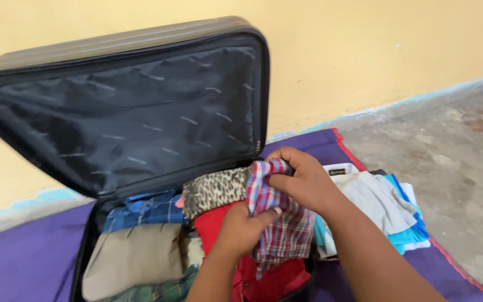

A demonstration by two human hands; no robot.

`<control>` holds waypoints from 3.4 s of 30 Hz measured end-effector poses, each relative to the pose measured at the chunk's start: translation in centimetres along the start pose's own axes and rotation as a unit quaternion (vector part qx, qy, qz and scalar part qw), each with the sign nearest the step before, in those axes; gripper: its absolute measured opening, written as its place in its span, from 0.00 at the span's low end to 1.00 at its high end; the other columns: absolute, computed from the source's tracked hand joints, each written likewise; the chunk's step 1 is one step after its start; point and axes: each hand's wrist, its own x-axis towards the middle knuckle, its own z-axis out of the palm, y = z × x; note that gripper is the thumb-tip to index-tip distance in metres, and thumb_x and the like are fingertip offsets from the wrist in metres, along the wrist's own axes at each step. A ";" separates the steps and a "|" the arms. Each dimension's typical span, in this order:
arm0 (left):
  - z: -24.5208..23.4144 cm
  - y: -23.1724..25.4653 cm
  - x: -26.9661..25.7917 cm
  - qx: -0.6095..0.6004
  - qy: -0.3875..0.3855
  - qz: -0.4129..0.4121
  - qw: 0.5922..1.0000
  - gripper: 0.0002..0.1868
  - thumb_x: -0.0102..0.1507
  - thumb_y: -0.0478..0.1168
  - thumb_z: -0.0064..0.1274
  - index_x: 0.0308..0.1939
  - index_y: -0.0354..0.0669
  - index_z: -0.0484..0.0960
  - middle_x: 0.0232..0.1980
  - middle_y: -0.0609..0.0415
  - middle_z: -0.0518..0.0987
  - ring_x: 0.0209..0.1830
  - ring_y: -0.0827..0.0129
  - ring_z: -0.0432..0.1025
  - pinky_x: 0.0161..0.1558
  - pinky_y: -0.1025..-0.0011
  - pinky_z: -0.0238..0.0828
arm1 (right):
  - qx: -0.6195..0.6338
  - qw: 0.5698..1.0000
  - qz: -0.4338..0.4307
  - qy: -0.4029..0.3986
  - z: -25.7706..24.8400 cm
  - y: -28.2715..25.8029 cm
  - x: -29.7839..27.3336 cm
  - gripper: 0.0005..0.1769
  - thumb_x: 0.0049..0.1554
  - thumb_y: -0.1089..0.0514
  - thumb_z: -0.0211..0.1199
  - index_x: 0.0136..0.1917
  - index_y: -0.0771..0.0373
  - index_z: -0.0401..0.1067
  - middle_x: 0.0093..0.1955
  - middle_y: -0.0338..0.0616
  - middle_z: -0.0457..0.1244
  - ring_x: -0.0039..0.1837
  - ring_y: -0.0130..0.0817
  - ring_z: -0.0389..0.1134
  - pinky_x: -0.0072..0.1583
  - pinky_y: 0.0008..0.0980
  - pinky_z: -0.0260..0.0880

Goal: The person folds a plaid garment and a grey t-shirt, then places them into an open suitcase already containing other items of clothing.

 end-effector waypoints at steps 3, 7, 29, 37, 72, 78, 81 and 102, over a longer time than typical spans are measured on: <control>-2.6 0.9 -1.8 -0.113 0.047 -0.063 0.990 0.14 0.55 0.43 0.63 0.40 0.37 0.89 0.35 0.50 0.87 0.33 0.65 0.80 0.40 0.66 0.76 | -0.131 0.958 -0.245 0.077 3.0 -1.2 -0.2 0.37 0.49 0.59 0.70 0.70 0.66 0.65 0.66 0.54 0.62 0.70 0.43 0.62 0.69 0.39 0.61; -7.5 2.5 -4.5 -0.164 0.145 -0.092 0.971 0.17 0.56 0.43 0.61 0.41 0.30 0.89 0.36 0.45 0.88 0.33 0.60 0.81 0.39 0.62 0.75 | -0.125 0.968 -0.217 -0.010 6.4 -4.5 -1.3 0.47 0.48 0.55 0.74 0.76 0.64 0.59 0.75 0.56 0.56 0.78 0.47 0.54 0.75 0.41 0.54; -14.8 13.5 -11.3 -0.072 0.077 0.063 0.992 0.31 0.60 0.43 0.61 0.66 0.39 0.75 0.53 0.53 0.81 0.54 0.71 0.74 0.56 0.72 0.70 | 0.279 0.947 0.135 -0.088 14.1 -16.1 -0.4 0.26 0.56 0.47 0.61 0.62 0.65 0.67 0.51 0.47 0.68 0.49 0.35 0.72 0.47 0.39 0.75; -17.0 15.3 -12.0 -0.013 0.111 -0.003 0.994 0.28 0.59 0.35 0.58 0.64 0.44 0.74 0.55 0.59 0.78 0.55 0.74 0.73 0.55 0.72 0.70 | 0.152 0.974 0.163 -0.052 12.8 -21.8 -2.7 0.47 0.55 0.43 0.63 0.79 0.48 0.41 0.61 0.41 0.66 0.59 0.34 0.70 0.55 0.45 0.71; -15.9 14.8 -7.0 -0.370 0.390 0.077 0.839 0.24 0.58 0.31 0.57 0.56 0.48 0.68 0.48 0.52 0.77 0.40 0.69 0.73 0.36 0.70 0.73 | -0.154 0.952 0.007 -0.265 11.7 -19.6 -2.3 0.72 0.41 0.31 0.73 0.85 0.52 0.36 0.73 0.50 0.57 0.66 0.39 0.70 0.64 0.37 0.71; -15.8 15.3 -6.0 -0.434 0.401 0.093 0.801 0.24 0.59 0.28 0.56 0.55 0.48 0.64 0.50 0.55 0.73 0.43 0.71 0.73 0.38 0.70 0.76 | -0.244 0.960 -0.075 -0.118 14.8 -16.2 -2.7 0.59 0.43 0.50 0.69 0.83 0.51 0.45 0.56 0.57 0.69 0.57 0.52 0.73 0.58 0.43 0.73; -15.8 15.0 -6.1 -0.387 0.405 0.106 0.822 0.25 0.59 0.29 0.55 0.56 0.52 0.66 0.49 0.55 0.75 0.39 0.73 0.71 0.36 0.72 0.71 | -0.366 0.922 -0.099 -0.075 13.9 -14.9 -0.5 0.29 0.48 0.54 0.68 0.62 0.57 0.68 0.51 0.54 0.70 0.55 0.53 0.72 0.55 0.48 0.71; -15.9 13.0 -6.5 -0.114 0.245 0.123 0.955 0.44 0.53 0.30 0.63 0.70 0.45 0.57 0.67 0.44 0.66 0.50 0.60 0.78 0.45 0.66 0.79 | 0.002 0.966 0.016 -0.257 8.8 -16.7 2.6 0.15 0.55 0.66 0.61 0.56 0.64 0.75 0.49 0.41 0.72 0.51 0.25 0.70 0.56 0.31 0.70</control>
